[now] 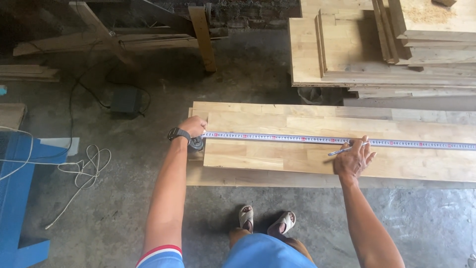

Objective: A person in a workshop measures various wooden boards using a tape measure and marks them with a pen.

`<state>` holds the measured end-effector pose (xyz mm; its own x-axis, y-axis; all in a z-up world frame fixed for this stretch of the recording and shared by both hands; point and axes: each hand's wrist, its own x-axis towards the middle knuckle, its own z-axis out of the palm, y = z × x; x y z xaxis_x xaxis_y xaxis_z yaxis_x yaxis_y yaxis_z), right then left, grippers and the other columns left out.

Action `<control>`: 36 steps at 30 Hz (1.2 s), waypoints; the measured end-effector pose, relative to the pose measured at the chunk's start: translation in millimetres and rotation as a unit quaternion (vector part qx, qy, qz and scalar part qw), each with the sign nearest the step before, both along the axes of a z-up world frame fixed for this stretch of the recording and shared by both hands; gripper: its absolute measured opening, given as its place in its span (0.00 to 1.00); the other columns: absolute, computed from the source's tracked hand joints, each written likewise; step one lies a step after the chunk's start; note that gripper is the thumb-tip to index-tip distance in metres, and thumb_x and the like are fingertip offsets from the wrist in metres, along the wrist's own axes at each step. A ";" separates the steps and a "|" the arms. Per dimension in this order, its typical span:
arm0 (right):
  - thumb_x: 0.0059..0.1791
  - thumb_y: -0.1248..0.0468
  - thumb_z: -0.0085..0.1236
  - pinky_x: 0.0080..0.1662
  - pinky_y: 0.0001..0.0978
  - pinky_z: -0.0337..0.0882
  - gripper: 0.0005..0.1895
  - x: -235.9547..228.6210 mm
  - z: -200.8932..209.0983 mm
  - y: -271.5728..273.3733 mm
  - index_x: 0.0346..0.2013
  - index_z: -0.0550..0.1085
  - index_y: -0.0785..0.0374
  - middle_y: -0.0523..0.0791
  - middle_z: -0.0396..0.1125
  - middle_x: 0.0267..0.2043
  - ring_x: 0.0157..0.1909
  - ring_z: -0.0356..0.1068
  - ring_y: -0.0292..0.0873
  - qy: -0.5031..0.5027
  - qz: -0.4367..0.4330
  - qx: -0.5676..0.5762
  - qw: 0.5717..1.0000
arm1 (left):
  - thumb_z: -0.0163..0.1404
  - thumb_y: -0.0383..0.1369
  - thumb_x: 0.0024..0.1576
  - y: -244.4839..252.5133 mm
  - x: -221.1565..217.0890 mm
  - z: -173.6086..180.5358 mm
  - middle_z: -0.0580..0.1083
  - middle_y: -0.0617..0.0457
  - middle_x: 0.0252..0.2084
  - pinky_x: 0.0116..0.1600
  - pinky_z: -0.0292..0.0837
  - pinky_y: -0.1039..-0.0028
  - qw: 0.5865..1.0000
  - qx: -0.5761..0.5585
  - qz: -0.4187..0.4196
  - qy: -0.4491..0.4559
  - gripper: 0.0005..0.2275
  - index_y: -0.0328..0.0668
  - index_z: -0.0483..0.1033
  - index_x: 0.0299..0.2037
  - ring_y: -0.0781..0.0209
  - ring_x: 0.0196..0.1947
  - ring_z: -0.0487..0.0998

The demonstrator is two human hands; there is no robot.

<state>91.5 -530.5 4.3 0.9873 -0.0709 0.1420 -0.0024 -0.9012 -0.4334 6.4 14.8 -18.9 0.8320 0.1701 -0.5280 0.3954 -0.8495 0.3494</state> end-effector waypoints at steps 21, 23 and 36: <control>0.60 0.53 0.43 0.70 0.68 0.46 0.15 10.6 -22.2 -7.4 0.57 0.68 0.54 0.54 0.62 0.71 0.74 0.54 0.58 -0.060 0.007 -0.053 0.997 | 0.53 0.33 0.48 0.5 1.0 6.2 0.82 0.48 0.37 0.48 0.76 0.61 0.999 -0.036 0.021 -0.006 0.06 0.50 0.85 0.29 0.44 0.45 0.82; 0.60 0.54 0.43 0.69 0.69 0.47 0.15 8.1 -17.6 -5.7 0.57 0.69 0.55 0.55 0.62 0.71 0.73 0.55 0.60 -0.061 0.005 -0.048 0.997 | 0.54 0.34 0.48 3.1 1.2 0.7 0.82 0.49 0.36 0.48 0.76 0.62 0.999 -0.035 0.019 -0.011 0.06 0.50 0.85 0.28 0.45 0.44 0.82; 0.46 0.57 0.56 0.68 0.59 0.54 0.25 26.2 -62.1 -13.6 0.59 0.71 0.47 0.48 0.64 0.68 0.70 0.61 0.53 -0.167 -0.043 -0.111 0.979 | 0.46 0.34 0.53 49.2 17.2 -67.3 0.79 0.44 0.59 0.69 0.68 0.53 0.999 0.001 -0.045 0.017 0.21 0.42 0.84 0.54 0.40 0.63 0.74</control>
<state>117.6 -544.1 -57.8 0.8754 -0.0823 0.4764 0.0260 -0.9760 -0.2163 23.7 64.0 -86.1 0.8260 0.0956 -0.5555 0.3282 -0.8828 0.3360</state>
